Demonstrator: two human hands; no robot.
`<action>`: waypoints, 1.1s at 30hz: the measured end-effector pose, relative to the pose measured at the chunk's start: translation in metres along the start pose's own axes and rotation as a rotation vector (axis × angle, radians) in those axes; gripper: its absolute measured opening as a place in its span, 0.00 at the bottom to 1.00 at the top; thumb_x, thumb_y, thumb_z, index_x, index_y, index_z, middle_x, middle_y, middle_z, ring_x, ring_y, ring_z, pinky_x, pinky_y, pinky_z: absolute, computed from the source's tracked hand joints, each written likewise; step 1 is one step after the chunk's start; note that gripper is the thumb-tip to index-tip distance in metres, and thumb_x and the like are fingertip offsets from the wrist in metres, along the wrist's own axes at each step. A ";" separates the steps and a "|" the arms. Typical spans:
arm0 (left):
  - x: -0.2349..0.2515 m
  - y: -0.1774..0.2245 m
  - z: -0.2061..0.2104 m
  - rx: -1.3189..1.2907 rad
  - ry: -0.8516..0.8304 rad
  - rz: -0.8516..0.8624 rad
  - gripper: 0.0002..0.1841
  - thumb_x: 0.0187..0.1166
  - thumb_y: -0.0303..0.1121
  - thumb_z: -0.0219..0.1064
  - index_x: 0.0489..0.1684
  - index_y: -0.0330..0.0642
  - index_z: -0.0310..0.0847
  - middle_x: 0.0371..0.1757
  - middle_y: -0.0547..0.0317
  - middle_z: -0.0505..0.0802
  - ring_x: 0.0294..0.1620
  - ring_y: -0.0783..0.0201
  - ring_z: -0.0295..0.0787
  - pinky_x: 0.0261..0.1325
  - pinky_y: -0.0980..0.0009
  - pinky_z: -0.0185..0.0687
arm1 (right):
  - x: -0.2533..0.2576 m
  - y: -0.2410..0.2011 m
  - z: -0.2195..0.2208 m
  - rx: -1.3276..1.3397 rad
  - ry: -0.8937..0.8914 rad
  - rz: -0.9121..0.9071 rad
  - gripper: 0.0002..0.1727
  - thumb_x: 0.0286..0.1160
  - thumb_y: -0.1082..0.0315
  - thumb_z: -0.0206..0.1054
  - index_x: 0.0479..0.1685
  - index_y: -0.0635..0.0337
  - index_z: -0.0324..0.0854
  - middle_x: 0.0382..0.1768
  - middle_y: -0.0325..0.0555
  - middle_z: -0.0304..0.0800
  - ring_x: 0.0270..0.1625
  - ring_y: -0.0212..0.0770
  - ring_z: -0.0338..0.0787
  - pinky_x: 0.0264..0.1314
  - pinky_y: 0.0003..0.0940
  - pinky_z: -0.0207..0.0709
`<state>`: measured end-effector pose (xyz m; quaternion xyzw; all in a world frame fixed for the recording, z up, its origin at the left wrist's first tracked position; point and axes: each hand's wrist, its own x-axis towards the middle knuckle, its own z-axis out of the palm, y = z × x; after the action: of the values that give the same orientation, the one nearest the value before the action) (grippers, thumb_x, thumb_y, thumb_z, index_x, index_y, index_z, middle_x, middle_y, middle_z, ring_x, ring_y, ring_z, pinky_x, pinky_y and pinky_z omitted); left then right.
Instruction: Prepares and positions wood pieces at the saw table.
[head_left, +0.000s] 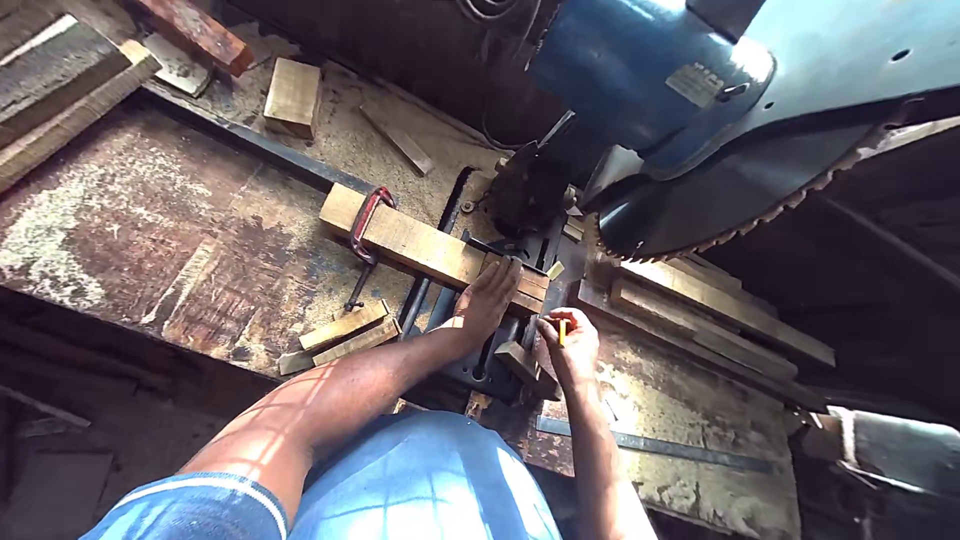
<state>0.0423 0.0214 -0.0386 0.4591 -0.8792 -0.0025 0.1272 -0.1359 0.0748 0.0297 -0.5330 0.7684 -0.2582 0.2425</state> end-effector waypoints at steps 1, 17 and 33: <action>0.000 0.000 0.000 0.003 -0.002 -0.002 0.29 0.89 0.22 0.46 0.92 0.30 0.53 0.96 0.43 0.55 0.97 0.48 0.45 0.97 0.50 0.41 | -0.009 0.009 -0.012 0.038 0.032 -0.041 0.13 0.71 0.61 0.78 0.49 0.56 0.86 0.35 0.44 0.92 0.35 0.42 0.90 0.41 0.50 0.84; 0.005 -0.029 -0.018 -0.093 -0.035 0.122 0.29 0.87 0.25 0.51 0.91 0.41 0.61 0.90 0.50 0.70 0.91 0.51 0.61 0.91 0.49 0.53 | -0.115 0.091 -0.010 -0.045 0.056 -0.060 0.29 0.61 0.71 0.80 0.67 0.56 0.83 0.60 0.52 0.90 0.62 0.50 0.90 0.67 0.56 0.82; -0.046 -0.094 -0.066 -0.284 -0.065 -0.197 0.56 0.58 0.40 0.85 0.94 0.44 0.53 0.91 0.48 0.66 0.92 0.47 0.59 0.90 0.48 0.57 | -0.038 0.038 0.052 0.133 0.114 -0.226 0.24 0.66 0.65 0.80 0.64 0.54 0.87 0.59 0.47 0.91 0.61 0.42 0.90 0.67 0.48 0.84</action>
<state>0.1580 0.0120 0.0042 0.5201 -0.8244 -0.1540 0.1617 -0.1163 0.1145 -0.0306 -0.5833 0.6971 -0.3644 0.2025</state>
